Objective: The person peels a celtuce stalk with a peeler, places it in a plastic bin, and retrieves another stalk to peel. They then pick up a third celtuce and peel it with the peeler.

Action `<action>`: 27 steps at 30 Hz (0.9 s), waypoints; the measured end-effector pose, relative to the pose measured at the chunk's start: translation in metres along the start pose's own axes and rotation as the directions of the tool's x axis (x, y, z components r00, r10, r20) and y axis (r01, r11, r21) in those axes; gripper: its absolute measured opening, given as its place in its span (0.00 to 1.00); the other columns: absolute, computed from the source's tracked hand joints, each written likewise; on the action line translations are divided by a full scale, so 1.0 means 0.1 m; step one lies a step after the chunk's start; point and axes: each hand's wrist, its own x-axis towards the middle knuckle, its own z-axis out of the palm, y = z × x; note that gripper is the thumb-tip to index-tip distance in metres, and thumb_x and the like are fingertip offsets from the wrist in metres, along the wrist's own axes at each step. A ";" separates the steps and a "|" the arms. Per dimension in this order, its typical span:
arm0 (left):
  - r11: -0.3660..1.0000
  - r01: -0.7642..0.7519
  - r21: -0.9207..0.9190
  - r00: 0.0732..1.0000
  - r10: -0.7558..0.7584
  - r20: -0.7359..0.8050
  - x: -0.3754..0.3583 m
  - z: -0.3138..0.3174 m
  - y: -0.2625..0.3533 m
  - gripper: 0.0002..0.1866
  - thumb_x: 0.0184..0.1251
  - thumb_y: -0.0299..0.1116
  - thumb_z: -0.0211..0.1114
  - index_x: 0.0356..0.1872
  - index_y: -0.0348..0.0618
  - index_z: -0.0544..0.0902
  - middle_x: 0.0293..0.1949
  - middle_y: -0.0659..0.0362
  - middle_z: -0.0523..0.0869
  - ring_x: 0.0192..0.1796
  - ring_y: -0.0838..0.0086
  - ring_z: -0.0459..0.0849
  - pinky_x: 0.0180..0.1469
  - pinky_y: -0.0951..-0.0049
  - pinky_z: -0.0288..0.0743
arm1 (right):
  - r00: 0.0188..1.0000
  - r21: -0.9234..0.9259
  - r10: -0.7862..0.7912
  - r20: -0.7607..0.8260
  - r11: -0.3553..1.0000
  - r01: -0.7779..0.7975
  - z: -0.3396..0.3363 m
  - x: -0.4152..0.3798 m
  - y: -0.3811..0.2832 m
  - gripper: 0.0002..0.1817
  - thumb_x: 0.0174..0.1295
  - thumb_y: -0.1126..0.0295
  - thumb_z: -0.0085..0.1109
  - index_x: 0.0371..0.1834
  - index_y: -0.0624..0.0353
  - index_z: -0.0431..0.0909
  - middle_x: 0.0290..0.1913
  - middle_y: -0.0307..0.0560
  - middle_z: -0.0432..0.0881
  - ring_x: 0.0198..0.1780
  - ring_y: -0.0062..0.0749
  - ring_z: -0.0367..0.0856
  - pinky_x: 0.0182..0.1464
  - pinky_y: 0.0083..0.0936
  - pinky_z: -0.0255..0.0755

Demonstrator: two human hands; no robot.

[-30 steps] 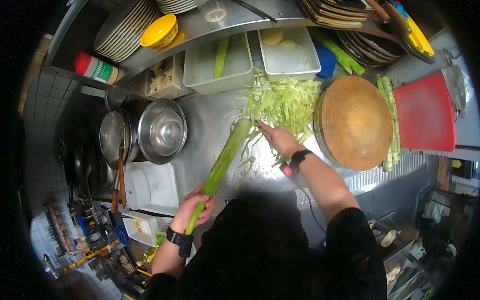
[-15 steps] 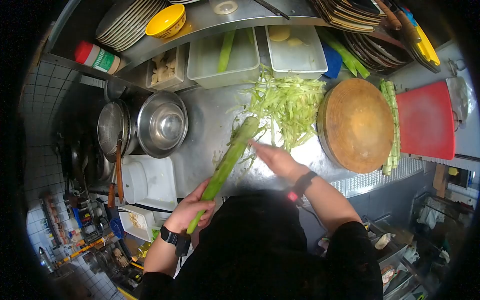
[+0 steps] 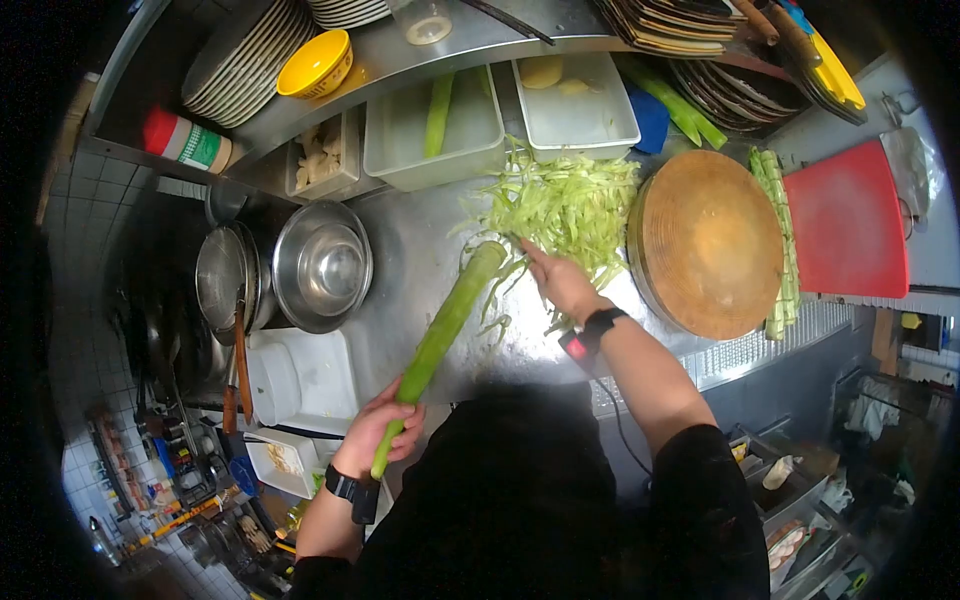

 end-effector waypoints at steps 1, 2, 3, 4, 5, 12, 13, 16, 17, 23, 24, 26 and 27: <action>1.000 -0.006 -0.005 1.000 0.006 0.000 0.01 0.00 0.01 0.30 0.75 0.24 0.59 0.75 0.56 0.66 0.33 0.60 0.73 0.22 0.78 0.69 0.17 0.79 0.61 | 0.996 0.019 -0.008 0.089 1.000 0.006 -0.07 -0.05 -0.23 0.28 0.80 0.64 0.54 0.83 0.42 0.66 0.35 0.64 0.87 0.35 0.58 0.88 0.42 0.49 0.81; 1.000 0.000 0.002 1.000 0.000 -0.010 0.01 -0.02 0.00 0.30 0.75 0.24 0.60 0.75 0.56 0.66 0.33 0.60 0.73 0.22 0.78 0.69 0.17 0.79 0.62 | 0.984 0.038 -0.011 0.179 0.999 0.005 -0.10 -0.15 -0.43 0.28 0.80 0.64 0.54 0.83 0.43 0.66 0.38 0.65 0.88 0.37 0.57 0.89 0.44 0.48 0.81; 1.000 0.008 0.012 1.000 -0.007 -0.019 0.02 -0.03 -0.01 0.30 0.75 0.24 0.60 0.75 0.56 0.66 0.33 0.60 0.73 0.22 0.78 0.69 0.17 0.79 0.62 | 0.980 0.139 -0.076 0.182 0.989 0.051 -0.07 -0.27 -0.58 0.27 0.81 0.63 0.55 0.81 0.44 0.68 0.41 0.65 0.88 0.40 0.56 0.88 0.46 0.48 0.81; 1.000 0.008 0.008 1.000 -0.007 -0.021 0.04 -0.04 -0.02 0.30 0.75 0.24 0.60 0.75 0.56 0.66 0.33 0.60 0.73 0.22 0.78 0.69 0.17 0.79 0.62 | 0.949 0.236 -0.310 0.055 0.928 0.289 0.18 -0.36 -0.50 0.29 0.80 0.65 0.56 0.82 0.42 0.67 0.45 0.64 0.88 0.42 0.55 0.88 0.49 0.46 0.82; 0.999 0.009 0.050 1.000 -0.008 -0.023 0.05 -0.05 -0.03 0.32 0.74 0.24 0.59 0.76 0.57 0.65 0.33 0.60 0.73 0.21 0.78 0.69 0.17 0.78 0.62 | 0.920 0.260 -0.372 0.123 0.907 0.331 0.21 -0.45 -0.60 0.28 0.79 0.64 0.57 0.82 0.42 0.68 0.51 0.64 0.87 0.48 0.55 0.88 0.54 0.44 0.82; 0.981 0.028 0.191 1.000 -0.029 -0.001 0.06 -0.02 -0.01 0.35 0.75 0.25 0.61 0.80 0.53 0.61 0.29 0.64 0.72 0.22 0.80 0.69 0.20 0.78 0.65 | 0.959 0.485 0.081 0.273 0.849 -0.209 0.18 -0.31 -0.39 0.26 0.78 0.67 0.54 0.79 0.48 0.72 0.58 0.65 0.87 0.53 0.50 0.89 0.56 0.39 0.83; 0.981 0.021 0.195 1.000 -0.022 0.006 0.07 0.00 0.00 0.35 0.75 0.25 0.61 0.80 0.53 0.61 0.29 0.64 0.72 0.22 0.80 0.69 0.20 0.78 0.65 | 0.968 0.015 0.221 0.121 0.974 -0.224 -0.14 -0.02 -0.18 0.26 0.78 0.66 0.55 0.79 0.48 0.71 0.46 0.67 0.88 0.44 0.54 0.89 0.48 0.43 0.83; 0.969 -0.018 0.247 1.000 0.020 -0.009 -0.02 0.05 0.02 0.41 0.76 0.25 0.61 0.86 0.53 0.54 0.30 0.64 0.72 0.23 0.79 0.70 0.22 0.76 0.68 | 0.995 -0.048 -0.102 -0.020 0.994 0.101 -0.15 -0.05 -0.06 0.28 0.79 0.63 0.55 0.81 0.43 0.68 0.42 0.65 0.88 0.41 0.61 0.87 0.48 0.49 0.81; 0.929 0.013 0.369 0.999 -0.001 -0.033 -0.02 0.06 0.02 0.42 0.77 0.25 0.60 0.87 0.52 0.51 0.31 0.63 0.74 0.24 0.79 0.72 0.24 0.75 0.71 | 0.995 -0.051 -0.103 -0.016 0.993 0.102 -0.16 -0.09 -0.14 0.28 0.79 0.63 0.55 0.81 0.43 0.68 0.42 0.65 0.88 0.41 0.61 0.87 0.48 0.49 0.81; 0.909 -0.044 0.414 0.994 -0.002 0.110 -0.05 0.17 0.11 0.42 0.77 0.25 0.61 0.86 0.43 0.50 0.38 0.58 0.79 0.31 0.77 0.78 0.30 0.71 0.79 | 0.989 0.087 -0.037 0.142 0.996 0.024 0.00 -0.26 -0.25 0.31 0.80 0.60 0.57 0.84 0.35 0.63 0.40 0.66 0.87 0.40 0.61 0.87 0.49 0.46 0.82; 0.941 -0.054 0.333 0.986 -0.002 0.164 -0.03 0.17 0.12 0.41 0.75 0.25 0.62 0.85 0.41 0.52 0.40 0.57 0.79 0.32 0.76 0.79 0.31 0.70 0.80 | 0.989 0.083 -0.038 0.145 0.996 0.027 0.00 -0.26 -0.25 0.31 0.80 0.60 0.57 0.84 0.35 0.63 0.40 0.66 0.87 0.40 0.61 0.87 0.49 0.46 0.82; 0.970 -0.030 0.242 0.983 -0.015 0.181 0.09 0.14 0.09 0.40 0.73 0.25 0.62 0.83 0.42 0.56 0.42 0.55 0.80 0.29 0.75 0.78 0.27 0.72 0.79 | 0.991 0.100 -0.008 0.133 0.995 -0.005 0.03 -0.29 -0.29 0.30 0.80 0.60 0.56 0.84 0.34 0.64 0.38 0.66 0.87 0.38 0.60 0.87 0.47 0.46 0.82; 0.988 -0.004 0.157 0.980 -0.028 0.199 0.13 0.13 0.08 0.38 0.71 0.25 0.62 0.81 0.44 0.59 0.43 0.53 0.81 0.26 0.75 0.77 0.24 0.74 0.77 | 0.991 0.099 -0.008 0.136 0.995 -0.006 0.02 -0.32 -0.33 0.30 0.80 0.60 0.56 0.84 0.34 0.64 0.38 0.66 0.87 0.38 0.60 0.87 0.47 0.46 0.82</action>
